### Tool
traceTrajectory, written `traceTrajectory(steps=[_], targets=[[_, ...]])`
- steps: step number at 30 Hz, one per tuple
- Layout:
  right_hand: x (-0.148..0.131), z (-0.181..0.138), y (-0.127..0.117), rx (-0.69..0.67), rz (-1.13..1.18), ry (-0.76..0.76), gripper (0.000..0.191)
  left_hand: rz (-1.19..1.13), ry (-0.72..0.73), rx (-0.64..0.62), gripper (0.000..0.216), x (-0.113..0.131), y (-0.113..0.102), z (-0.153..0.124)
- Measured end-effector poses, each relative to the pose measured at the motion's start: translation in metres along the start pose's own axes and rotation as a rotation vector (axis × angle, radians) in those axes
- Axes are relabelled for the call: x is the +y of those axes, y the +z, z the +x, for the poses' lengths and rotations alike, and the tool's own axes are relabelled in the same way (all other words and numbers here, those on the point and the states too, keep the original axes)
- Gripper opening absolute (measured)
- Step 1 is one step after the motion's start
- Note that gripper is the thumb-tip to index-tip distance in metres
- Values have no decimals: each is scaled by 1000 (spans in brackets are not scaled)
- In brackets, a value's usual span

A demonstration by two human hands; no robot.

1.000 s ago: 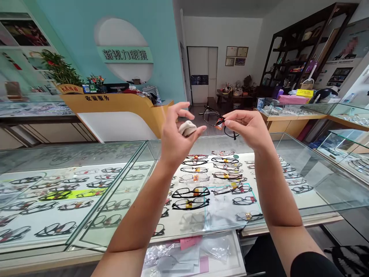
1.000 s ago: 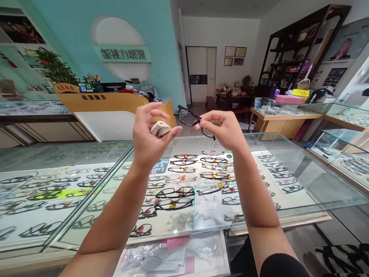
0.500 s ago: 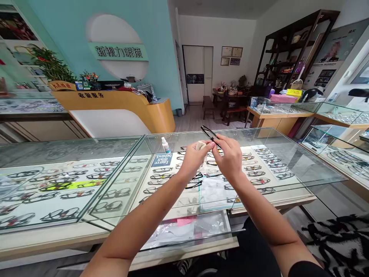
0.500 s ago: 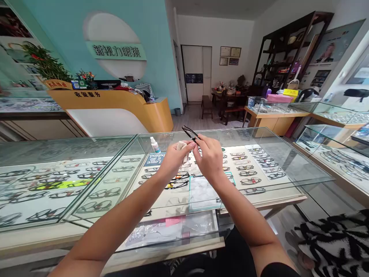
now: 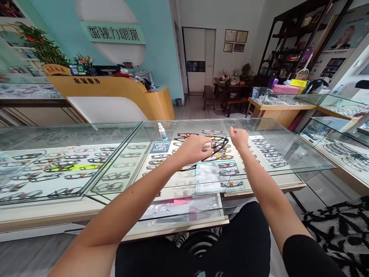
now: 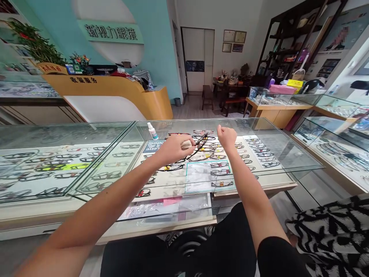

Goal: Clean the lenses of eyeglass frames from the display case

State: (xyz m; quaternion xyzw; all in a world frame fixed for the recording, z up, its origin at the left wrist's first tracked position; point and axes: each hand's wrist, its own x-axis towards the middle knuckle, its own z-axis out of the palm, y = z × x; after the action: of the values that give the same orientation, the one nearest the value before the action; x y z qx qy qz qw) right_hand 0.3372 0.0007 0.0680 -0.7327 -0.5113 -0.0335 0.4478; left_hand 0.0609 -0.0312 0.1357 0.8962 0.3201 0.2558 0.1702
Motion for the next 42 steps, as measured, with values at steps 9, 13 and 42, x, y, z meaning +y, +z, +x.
traceTrajectory(steps=[9,13,42], targets=[[47,8,21,-130,-4,135,56,507,121,-527,13,22,35,24],[51,10,24,-144,10,146,56,537,110,-568,11,14,56,32],[54,10,29,-318,181,24,53,548,-54,-451,19,-27,66,63]])
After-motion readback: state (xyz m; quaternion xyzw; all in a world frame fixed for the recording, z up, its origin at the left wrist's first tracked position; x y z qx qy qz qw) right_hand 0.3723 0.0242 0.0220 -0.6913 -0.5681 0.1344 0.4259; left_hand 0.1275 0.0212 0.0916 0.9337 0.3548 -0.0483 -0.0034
